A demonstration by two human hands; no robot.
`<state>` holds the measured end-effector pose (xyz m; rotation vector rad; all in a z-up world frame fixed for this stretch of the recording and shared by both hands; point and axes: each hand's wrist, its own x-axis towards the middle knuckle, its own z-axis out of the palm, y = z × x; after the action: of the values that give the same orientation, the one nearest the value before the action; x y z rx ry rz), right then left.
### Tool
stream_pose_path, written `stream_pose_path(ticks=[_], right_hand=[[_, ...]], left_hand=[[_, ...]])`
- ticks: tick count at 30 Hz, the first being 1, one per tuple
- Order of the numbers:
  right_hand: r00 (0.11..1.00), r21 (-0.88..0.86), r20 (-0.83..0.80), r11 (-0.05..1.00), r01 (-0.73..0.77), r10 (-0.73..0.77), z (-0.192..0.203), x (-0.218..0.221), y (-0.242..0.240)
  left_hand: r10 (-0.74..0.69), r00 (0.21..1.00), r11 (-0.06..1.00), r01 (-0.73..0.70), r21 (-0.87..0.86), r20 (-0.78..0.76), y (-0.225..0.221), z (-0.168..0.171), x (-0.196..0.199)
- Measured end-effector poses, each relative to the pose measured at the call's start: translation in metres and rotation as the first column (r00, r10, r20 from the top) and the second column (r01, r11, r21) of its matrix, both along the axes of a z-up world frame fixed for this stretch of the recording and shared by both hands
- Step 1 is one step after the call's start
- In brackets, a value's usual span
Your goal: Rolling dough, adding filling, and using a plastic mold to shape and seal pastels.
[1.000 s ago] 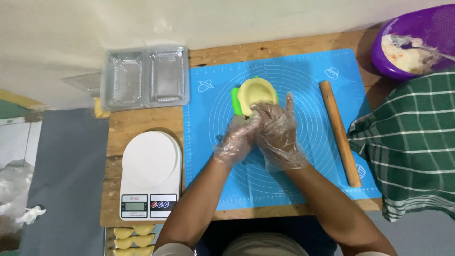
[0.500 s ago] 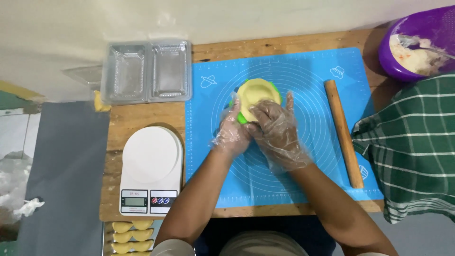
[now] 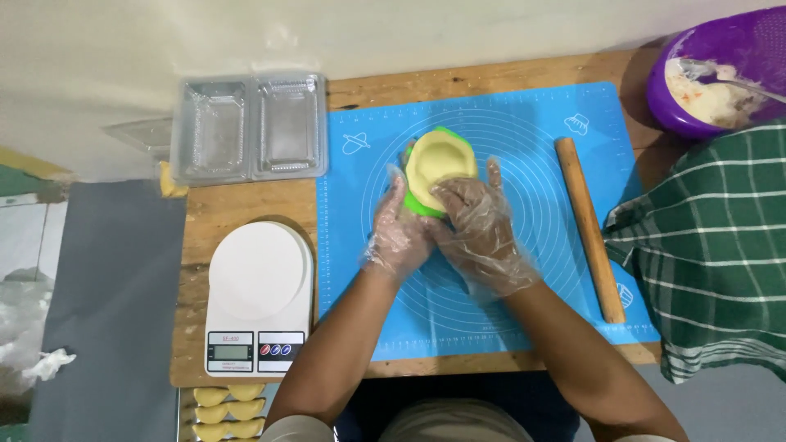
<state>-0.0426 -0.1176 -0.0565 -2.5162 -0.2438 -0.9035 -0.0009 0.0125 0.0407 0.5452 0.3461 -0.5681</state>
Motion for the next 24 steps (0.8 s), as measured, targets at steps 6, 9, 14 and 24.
stream_pose_path(ticks=[6, 9, 14, 24], right_hand=[[0.999, -0.147, -0.007, 0.988, -0.045, 0.045, -0.002, 0.004, 0.001], [0.997, -0.188, -0.067, 0.982, 0.011, -0.024, 0.005, 0.005, 0.011], [0.995, -0.297, -0.093, 0.953, -0.05, 0.023, -0.001, 0.006, 0.002], [0.994, -0.272, -0.107, 0.962, -0.037, 0.008, -0.032, 0.016, 0.0]], left_hand=[[0.054, 0.998, 0.966, -0.046, 0.255, -0.023, -0.007, -0.043, 0.015], [0.057, 0.998, 0.965, -0.059, 0.254, 0.013, -0.013, -0.046, 0.014], [0.055, 0.998, 0.977, -0.047, 0.207, -0.032, -0.007, -0.039, 0.007], [0.032, 0.999, 0.983, -0.035, 0.178, 0.023, -0.01, -0.06, 0.005]])
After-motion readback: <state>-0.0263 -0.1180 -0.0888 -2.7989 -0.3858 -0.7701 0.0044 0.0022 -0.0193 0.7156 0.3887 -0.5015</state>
